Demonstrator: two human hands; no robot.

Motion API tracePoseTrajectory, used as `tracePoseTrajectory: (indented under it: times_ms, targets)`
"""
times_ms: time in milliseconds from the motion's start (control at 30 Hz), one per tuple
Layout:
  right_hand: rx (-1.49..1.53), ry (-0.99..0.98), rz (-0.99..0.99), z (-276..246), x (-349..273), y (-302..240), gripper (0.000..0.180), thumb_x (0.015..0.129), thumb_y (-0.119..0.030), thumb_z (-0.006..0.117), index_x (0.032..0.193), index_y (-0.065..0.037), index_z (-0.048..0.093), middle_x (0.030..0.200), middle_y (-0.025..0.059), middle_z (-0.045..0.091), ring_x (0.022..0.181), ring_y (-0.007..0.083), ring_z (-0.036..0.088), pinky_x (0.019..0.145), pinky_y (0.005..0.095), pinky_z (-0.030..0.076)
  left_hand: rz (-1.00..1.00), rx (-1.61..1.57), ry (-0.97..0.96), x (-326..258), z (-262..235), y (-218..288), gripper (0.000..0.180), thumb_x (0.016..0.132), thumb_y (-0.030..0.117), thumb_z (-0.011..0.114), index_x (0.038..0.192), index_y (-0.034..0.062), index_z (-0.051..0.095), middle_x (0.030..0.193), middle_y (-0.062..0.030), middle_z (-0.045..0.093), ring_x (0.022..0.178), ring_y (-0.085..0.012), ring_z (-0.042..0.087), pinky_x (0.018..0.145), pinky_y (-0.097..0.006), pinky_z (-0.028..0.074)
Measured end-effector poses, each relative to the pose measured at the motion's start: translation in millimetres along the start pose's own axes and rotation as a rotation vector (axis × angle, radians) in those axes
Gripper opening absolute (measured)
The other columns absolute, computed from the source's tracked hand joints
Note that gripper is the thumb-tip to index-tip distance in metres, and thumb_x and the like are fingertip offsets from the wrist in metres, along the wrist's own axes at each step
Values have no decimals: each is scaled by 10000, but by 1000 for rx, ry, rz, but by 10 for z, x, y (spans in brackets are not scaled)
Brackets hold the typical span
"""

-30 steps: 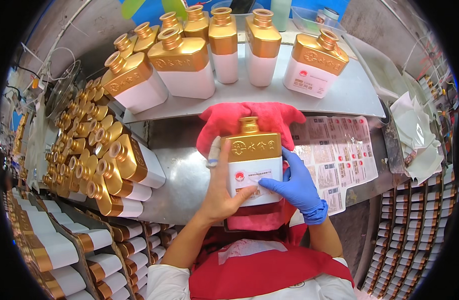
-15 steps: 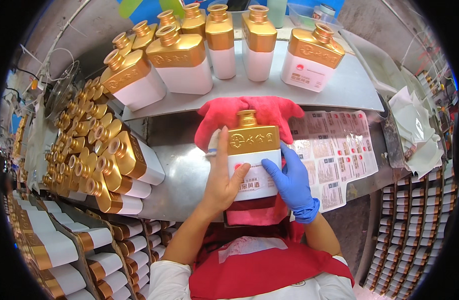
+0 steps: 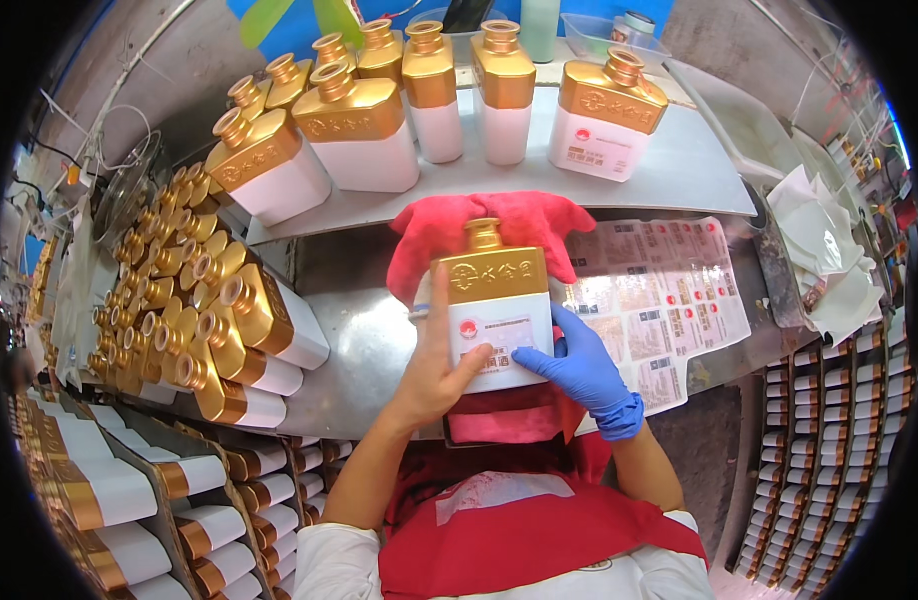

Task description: The person applies adhesive labels to white bottles with gold caps. They pick up a label, peel it from the backing sheet, and carefully align and smooth it onto the bottle's surface. The person handles the bottles one at a time, rotating them to apply labels to different sides.

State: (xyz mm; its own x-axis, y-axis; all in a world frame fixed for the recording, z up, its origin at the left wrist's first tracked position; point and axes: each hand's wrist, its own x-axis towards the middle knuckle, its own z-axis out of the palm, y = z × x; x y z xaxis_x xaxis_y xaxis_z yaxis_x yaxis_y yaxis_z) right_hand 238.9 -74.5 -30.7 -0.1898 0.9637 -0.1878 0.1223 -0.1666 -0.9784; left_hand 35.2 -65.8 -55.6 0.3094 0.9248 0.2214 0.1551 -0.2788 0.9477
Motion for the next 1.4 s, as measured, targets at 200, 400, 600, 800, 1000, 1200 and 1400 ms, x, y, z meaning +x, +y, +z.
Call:
tracePoseTrajectory:
  times_ms: [200,400,600,800,1000,1200,1400]
  targets:
    - [-58,-55,-49,-56,0,7,673,782,-259,753,1312,18,446,1117,106,608,1015,160,580,857,295,481,21,-67,39,13,19,59,956,808,87,667,1488,32,-2,1471,-237,184,1334,-333,285,1085,-373,248]
    - [33,-6,163,-41,50,-125,552,837,-264,702,1275,0,494,1066,94,631,968,141,590,828,284,492,15,-38,132,37,148,122,1065,722,8,716,1494,82,-14,1375,-164,368,1224,-244,449,972,-345,432]
    - [-9,-31,101,-31,45,-35,526,850,-260,688,1270,-6,500,1114,104,611,966,144,590,835,284,489,28,-44,66,27,88,90,1077,725,-1,706,1494,94,-42,1396,-160,351,1229,-240,448,976,-344,429]
    - [-108,-49,21,-58,24,19,553,837,-247,695,1290,-9,484,1132,115,603,993,170,588,858,298,478,-1,-110,20,34,32,95,1091,735,61,734,1484,46,-60,1423,-216,286,1273,-280,389,1034,-350,352]
    - [-80,-86,50,-104,5,-76,556,840,-248,687,1299,-11,482,1085,92,622,917,143,594,789,273,487,-15,-193,107,82,56,141,962,815,87,679,1486,33,-9,1385,-214,350,1257,-265,403,1023,-360,355]
    - [124,-35,219,-334,43,-93,406,914,-286,578,1230,-30,575,949,29,643,610,44,482,553,184,417,63,258,277,89,109,127,790,872,161,632,1459,-25,137,1416,-278,279,1303,-362,323,1074,-423,258]
    - [83,28,177,-341,-21,-107,362,952,-303,500,1150,-29,629,932,24,651,523,43,429,497,170,380,96,365,333,159,88,255,686,838,172,662,1385,-51,313,1429,-325,227,1311,-443,259,1081,-441,224]
